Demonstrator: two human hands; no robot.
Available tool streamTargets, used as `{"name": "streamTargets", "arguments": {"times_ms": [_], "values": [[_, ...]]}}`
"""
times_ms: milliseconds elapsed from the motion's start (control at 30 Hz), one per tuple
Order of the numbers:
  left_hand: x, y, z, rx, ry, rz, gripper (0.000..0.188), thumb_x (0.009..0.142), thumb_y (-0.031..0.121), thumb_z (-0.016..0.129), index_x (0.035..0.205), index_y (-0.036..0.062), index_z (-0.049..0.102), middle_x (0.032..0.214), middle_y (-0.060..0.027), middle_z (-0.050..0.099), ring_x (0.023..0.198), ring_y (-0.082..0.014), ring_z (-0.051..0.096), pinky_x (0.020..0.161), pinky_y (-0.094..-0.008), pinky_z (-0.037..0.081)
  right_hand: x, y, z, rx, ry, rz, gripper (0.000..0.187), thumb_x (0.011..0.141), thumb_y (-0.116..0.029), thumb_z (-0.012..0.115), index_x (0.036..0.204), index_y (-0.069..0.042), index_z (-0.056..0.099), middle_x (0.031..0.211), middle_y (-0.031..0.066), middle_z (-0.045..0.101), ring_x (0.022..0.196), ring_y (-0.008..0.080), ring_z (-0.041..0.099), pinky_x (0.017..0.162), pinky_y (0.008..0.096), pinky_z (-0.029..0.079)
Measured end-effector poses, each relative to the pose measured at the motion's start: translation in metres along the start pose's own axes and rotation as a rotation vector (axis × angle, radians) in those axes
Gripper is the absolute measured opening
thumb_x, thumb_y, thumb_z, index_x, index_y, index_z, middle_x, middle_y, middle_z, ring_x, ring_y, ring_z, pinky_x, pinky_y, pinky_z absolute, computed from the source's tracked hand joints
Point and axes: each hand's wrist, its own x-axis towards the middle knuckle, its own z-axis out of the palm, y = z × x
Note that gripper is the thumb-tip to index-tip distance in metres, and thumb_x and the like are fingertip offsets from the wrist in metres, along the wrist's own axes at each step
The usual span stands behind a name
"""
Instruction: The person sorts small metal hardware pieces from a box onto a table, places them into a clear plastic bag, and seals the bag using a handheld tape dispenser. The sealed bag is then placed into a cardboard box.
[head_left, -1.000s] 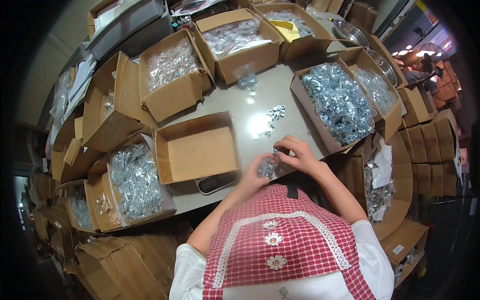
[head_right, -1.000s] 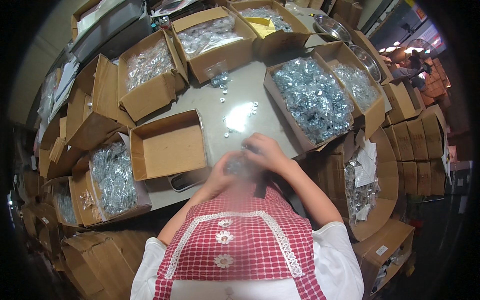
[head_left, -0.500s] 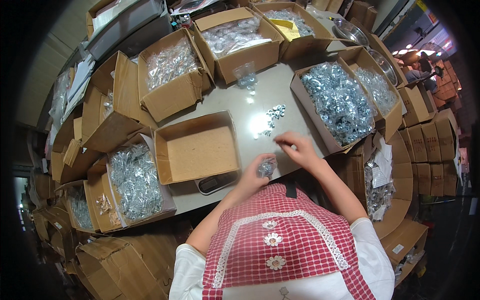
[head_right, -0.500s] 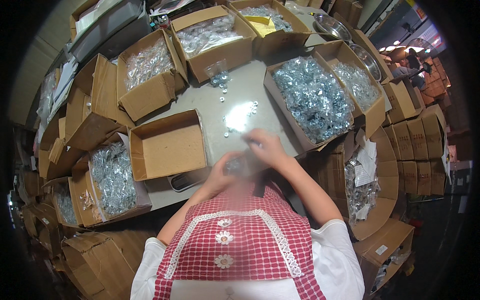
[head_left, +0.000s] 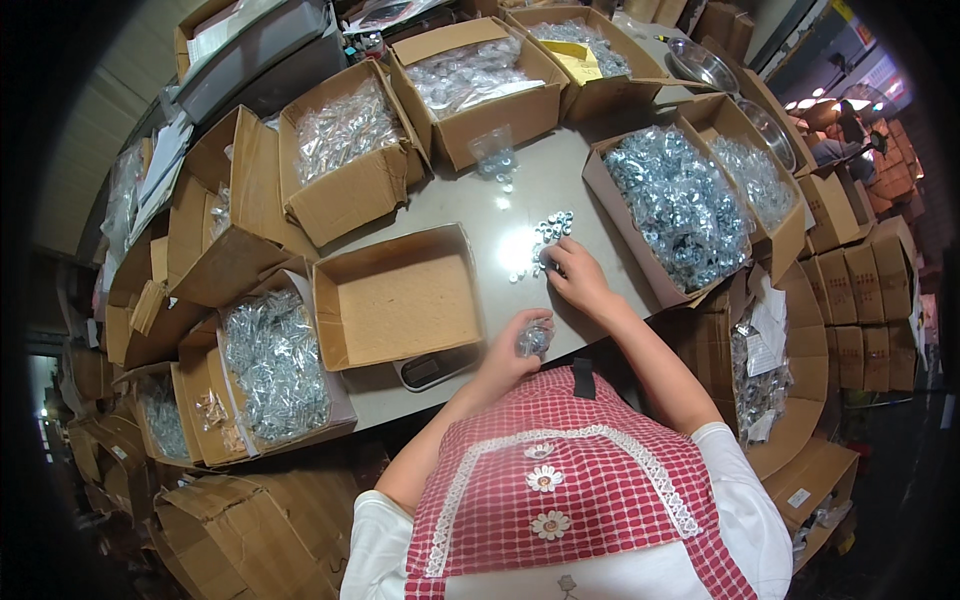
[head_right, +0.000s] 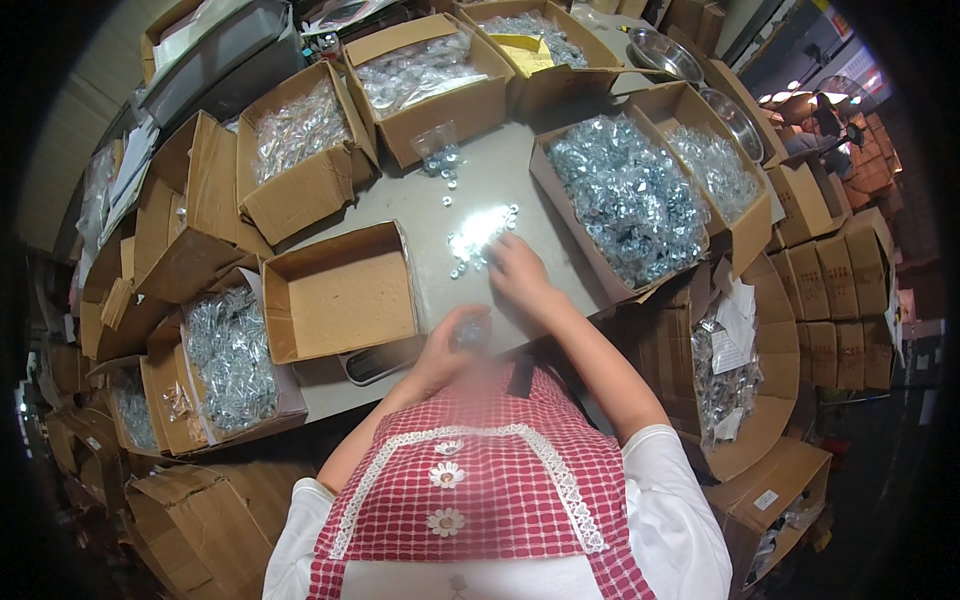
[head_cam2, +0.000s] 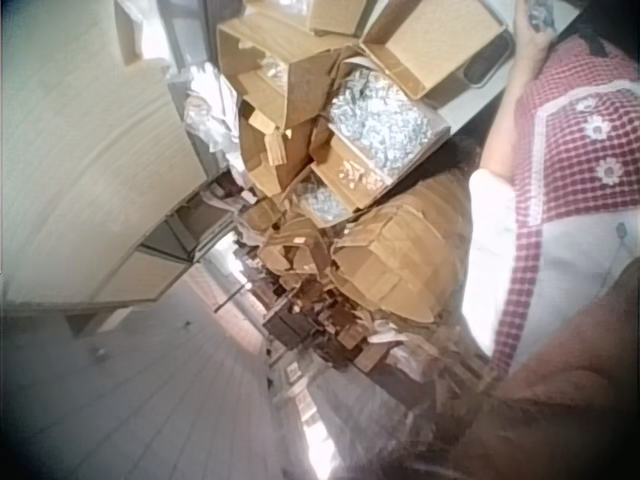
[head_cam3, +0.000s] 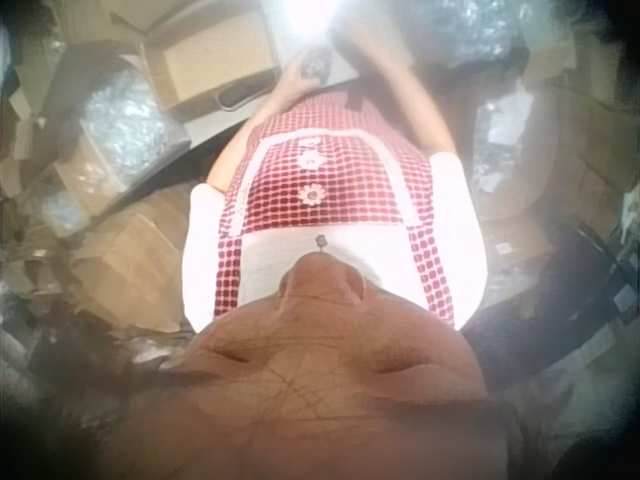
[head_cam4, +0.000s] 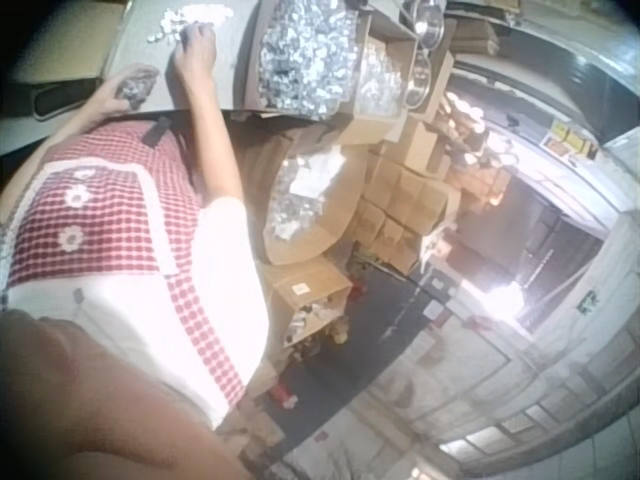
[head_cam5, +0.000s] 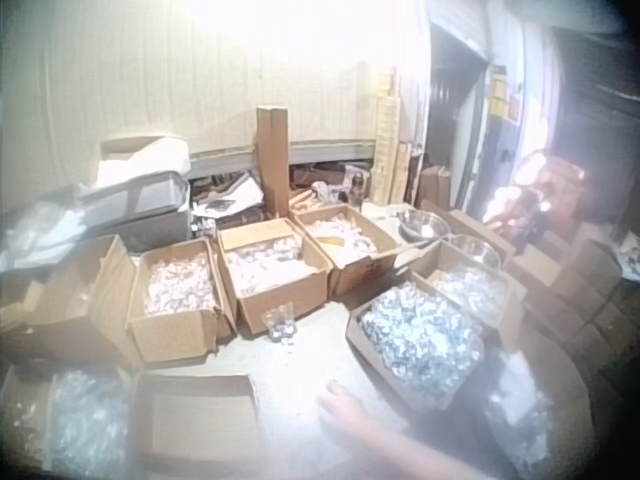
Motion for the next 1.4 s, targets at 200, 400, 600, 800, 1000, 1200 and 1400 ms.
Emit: {"name": "streamTargets", "arguments": {"times_ms": [200,400,600,800,1000,1200,1400], "values": [[0.002,-0.004,0.0,0.002,0.003,0.011,0.068,0.082,-0.004,0.065,0.149,0.0048,0.055,0.139,-0.0084,0.06,0.127,-0.0186,0.058,0.106,-0.0321,0.049,-0.009,0.005,-0.008,0.073,-0.079,0.006,0.03,0.085,-0.01,0.068,0.115,-0.006,0.069,0.109,0.0186,0.061,0.106,0.0406,0.061,0.089,0.0494,0.053],[0.004,-0.003,0.0,0.023,-0.006,-0.005,0.068,0.082,-0.004,0.065,0.148,0.0041,0.055,0.138,-0.0086,0.061,0.127,-0.0186,0.058,0.106,-0.0321,0.049,-0.01,-0.005,-0.006,0.1,-0.047,-0.087,0.029,0.088,-0.009,0.067,0.116,-0.006,0.072,0.107,0.0185,0.063,0.103,0.0393,0.063,0.09,0.0478,0.053],[0.004,-0.007,-0.001,0.001,0.014,0.035,0.072,0.077,-0.006,0.062,0.148,0.0045,0.053,0.134,-0.0086,0.061,0.117,-0.0165,0.059,0.097,-0.0289,0.05,-0.015,-0.031,-0.03,0.315,-0.035,0.004,0.023,0.09,-0.013,0.071,0.111,-0.005,0.076,0.099,0.0151,0.067,0.093,0.0359,0.067,0.084,0.0427,0.055],[0.005,-0.014,-0.003,0.056,0.025,0.057,0.074,0.075,-0.007,0.061,0.147,0.0029,0.05,0.131,-0.0095,0.061,0.117,-0.017,0.059,0.1,-0.0295,0.048,-0.036,-0.065,-0.083,0.352,-0.285,-0.239,0.03,0.089,-0.004,0.067,0.116,-0.008,0.079,0.1,0.0147,0.069,0.093,0.0348,0.069,0.083,0.0419,0.056],[0.006,-0.016,-0.003,0.127,0.017,0.077,0.073,0.075,-0.006,0.063,0.146,0.0024,0.05,0.132,-0.0102,0.061,0.123,-0.0197,0.058,0.107,-0.0317,0.046,-0.043,-0.081,-0.093,0.351,-0.304,-0.255,0.042,0.087,0.0,0.063,0.125,-0.01,0.076,0.103,0.0173,0.07,0.096,0.0363,0.069,0.088,0.0433,0.055],[0.006,-0.012,-0.005,0.121,-0.011,0.092,0.073,0.076,-0.008,0.061,0.147,0.0038,0.051,0.135,-0.0107,0.06,0.124,-0.0196,0.058,0.106,-0.0313,0.046,-0.047,-0.064,-0.076,0.528,-0.28,-0.149,0.037,0.087,-0.003,0.064,0.122,-0.007,0.076,0.106,0.0175,0.072,0.101,0.0365,0.07,0.089,0.0427,0.056],[0.004,-0.005,-0.002,-0.008,-0.009,-0.004,0.078,0.076,-0.011,0.06,0.151,0.0058,0.048,0.139,-0.0109,0.058,0.123,-0.0199,0.059,0.104,-0.0308,0.048,-0.011,-0.035,-0.043,0.089,-0.176,0.202,0.032,0.09,-0.023,0.072,0.115,-0.003,0.071,0.112,0.021,0.067,0.106,0.0408,0.068,0.092,0.0482,0.055]]}}
